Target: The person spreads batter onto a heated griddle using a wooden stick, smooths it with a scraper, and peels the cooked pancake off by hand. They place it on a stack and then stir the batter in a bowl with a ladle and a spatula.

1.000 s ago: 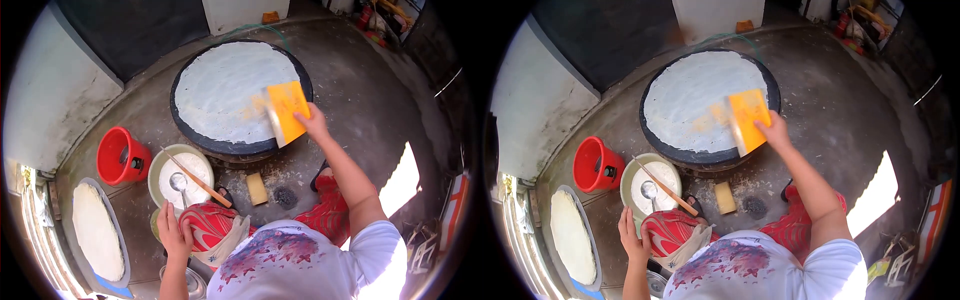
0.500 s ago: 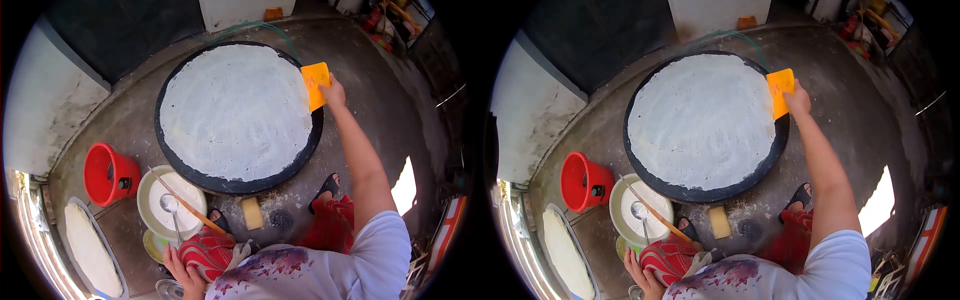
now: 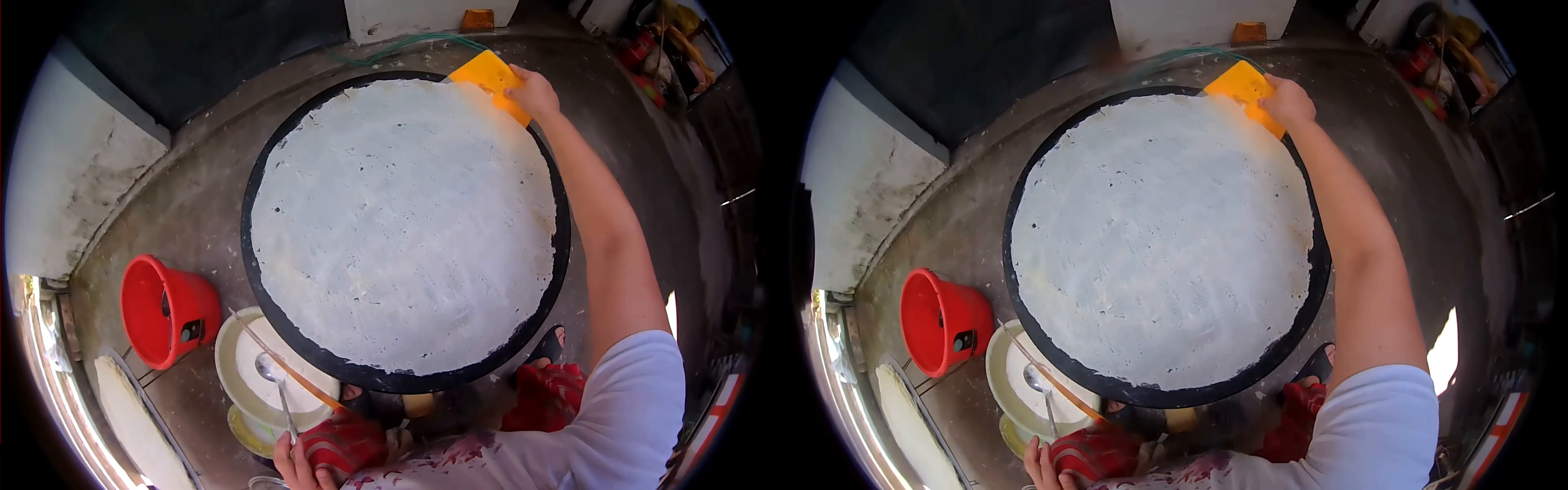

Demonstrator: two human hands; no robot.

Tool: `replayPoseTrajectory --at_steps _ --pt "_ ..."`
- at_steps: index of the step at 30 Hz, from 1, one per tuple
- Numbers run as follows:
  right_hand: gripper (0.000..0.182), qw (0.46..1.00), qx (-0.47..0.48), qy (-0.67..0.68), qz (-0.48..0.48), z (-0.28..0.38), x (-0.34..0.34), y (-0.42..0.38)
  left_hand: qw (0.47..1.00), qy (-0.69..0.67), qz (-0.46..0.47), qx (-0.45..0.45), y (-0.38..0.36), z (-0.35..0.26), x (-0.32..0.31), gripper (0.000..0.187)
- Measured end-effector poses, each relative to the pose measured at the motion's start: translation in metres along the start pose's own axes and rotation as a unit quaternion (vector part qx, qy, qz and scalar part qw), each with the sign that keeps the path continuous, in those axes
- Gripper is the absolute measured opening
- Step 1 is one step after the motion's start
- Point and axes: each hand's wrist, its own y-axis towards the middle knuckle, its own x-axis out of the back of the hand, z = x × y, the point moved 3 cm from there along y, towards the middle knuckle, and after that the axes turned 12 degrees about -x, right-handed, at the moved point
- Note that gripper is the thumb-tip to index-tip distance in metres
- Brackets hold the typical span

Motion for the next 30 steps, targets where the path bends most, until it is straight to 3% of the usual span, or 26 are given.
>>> replayPoseTrajectory --at_steps 4,6,10,14,16,18,23,25,28,29,30 --pt "0.05 0.998 -0.066 -0.003 -0.022 0.034 -0.004 0.026 1.0 0.011 0.009 0.009 0.006 0.01 -0.001 0.048" --pt "0.05 0.999 -0.044 0.017 -0.019 0.061 -0.017 0.032 1.0 0.023 0.005 0.019 0.007 0.01 -0.001 0.049" --pt "0.051 0.985 0.168 0.03 -0.019 0.146 -0.048 0.034 0.999 0.02 -0.009 0.045 0.009 0.011 0.001 0.048" --pt "0.052 0.953 0.298 0.054 -0.001 0.242 -0.07 -0.009 0.998 0.01 -0.038 0.04 0.007 0.011 0.003 0.044" --pt "0.049 0.93 0.318 0.136 0.127 0.281 -0.066 -0.062 0.998 0.02 -0.042 0.039 0.004 0.011 0.005 0.043" --pt "0.046 0.872 0.444 0.157 0.132 0.319 -0.079 -0.105 0.998 0.023 -0.031 0.041 0.002 0.008 0.008 0.043" --pt "0.04 0.795 0.554 0.155 0.194 0.352 -0.049 -0.225 0.998 0.011 -0.039 0.048 -0.008 0.002 0.016 0.044" --pt "0.041 0.646 0.72 0.227 -0.11 0.341 -0.027 -0.266 0.998 -0.001 -0.041 0.046 -0.018 0.0 0.018 0.044" --pt "0.036 0.683 0.647 0.28 -0.192 0.295 0.02 -0.273 0.997 -0.011 -0.059 0.043 -0.038 0.001 0.018 0.046" --pt "0.032 0.738 0.612 0.253 -0.128 0.277 0.034 -0.263 0.997 -0.022 -0.055 0.039 -0.051 0.008 0.013 0.053" --pt "0.032 0.74 0.61 0.249 -0.133 0.271 0.042 -0.264 0.998 -0.035 -0.049 0.032 -0.058 0.015 0.009 0.061"
